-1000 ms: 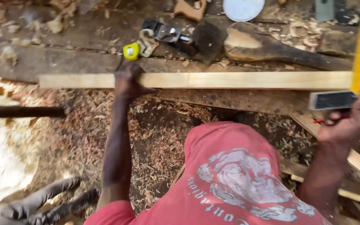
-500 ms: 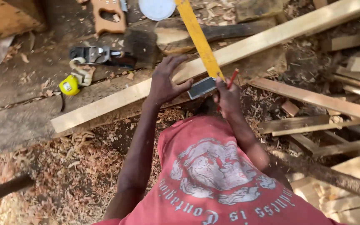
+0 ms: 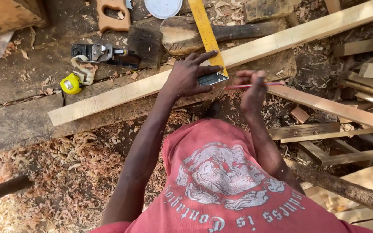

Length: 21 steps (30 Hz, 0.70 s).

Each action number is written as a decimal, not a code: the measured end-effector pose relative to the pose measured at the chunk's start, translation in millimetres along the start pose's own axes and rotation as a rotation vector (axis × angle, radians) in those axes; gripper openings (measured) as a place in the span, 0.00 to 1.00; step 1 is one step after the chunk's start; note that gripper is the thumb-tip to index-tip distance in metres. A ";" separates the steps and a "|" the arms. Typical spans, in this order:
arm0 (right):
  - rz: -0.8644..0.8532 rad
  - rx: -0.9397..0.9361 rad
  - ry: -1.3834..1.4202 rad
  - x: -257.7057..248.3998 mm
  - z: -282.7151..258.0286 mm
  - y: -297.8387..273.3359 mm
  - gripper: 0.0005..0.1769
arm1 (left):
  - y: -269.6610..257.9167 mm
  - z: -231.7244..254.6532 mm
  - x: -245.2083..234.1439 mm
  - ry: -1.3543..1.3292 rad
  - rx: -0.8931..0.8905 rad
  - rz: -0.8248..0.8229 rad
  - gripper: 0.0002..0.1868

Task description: The person measures a wooden plank using a tape measure and marks it with a pencil. They then use a combination square to draw straight lines across the plank at the marked intervals.

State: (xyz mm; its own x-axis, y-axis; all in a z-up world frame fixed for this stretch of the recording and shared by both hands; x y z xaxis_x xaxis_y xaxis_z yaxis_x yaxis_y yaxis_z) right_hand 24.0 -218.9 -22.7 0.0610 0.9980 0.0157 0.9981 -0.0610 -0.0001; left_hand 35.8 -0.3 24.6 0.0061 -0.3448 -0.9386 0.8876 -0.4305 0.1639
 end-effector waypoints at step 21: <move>-0.451 0.193 -0.485 -4.5 -83.4 12.9 0.05 | -0.7 -0.9 -1.1 -0.005 -0.002 -0.051 0.36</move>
State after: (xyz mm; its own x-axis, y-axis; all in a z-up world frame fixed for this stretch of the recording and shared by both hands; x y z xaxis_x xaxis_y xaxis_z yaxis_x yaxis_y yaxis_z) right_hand 36.5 -225.6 60.6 -0.4119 0.8219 -0.3934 0.9056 0.3212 -0.2771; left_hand 35.6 1.1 25.2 -0.0413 -0.3266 -0.9442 0.8876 -0.4460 0.1155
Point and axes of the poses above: each hand's wrist, its own y-axis towards the middle knuckle, its own x-axis out of the palm, z = x × y, the point moved 5 cm from there along y, towards the middle knuckle, and after that the axes turned 11 degrees about y, right-handed, at the moved point
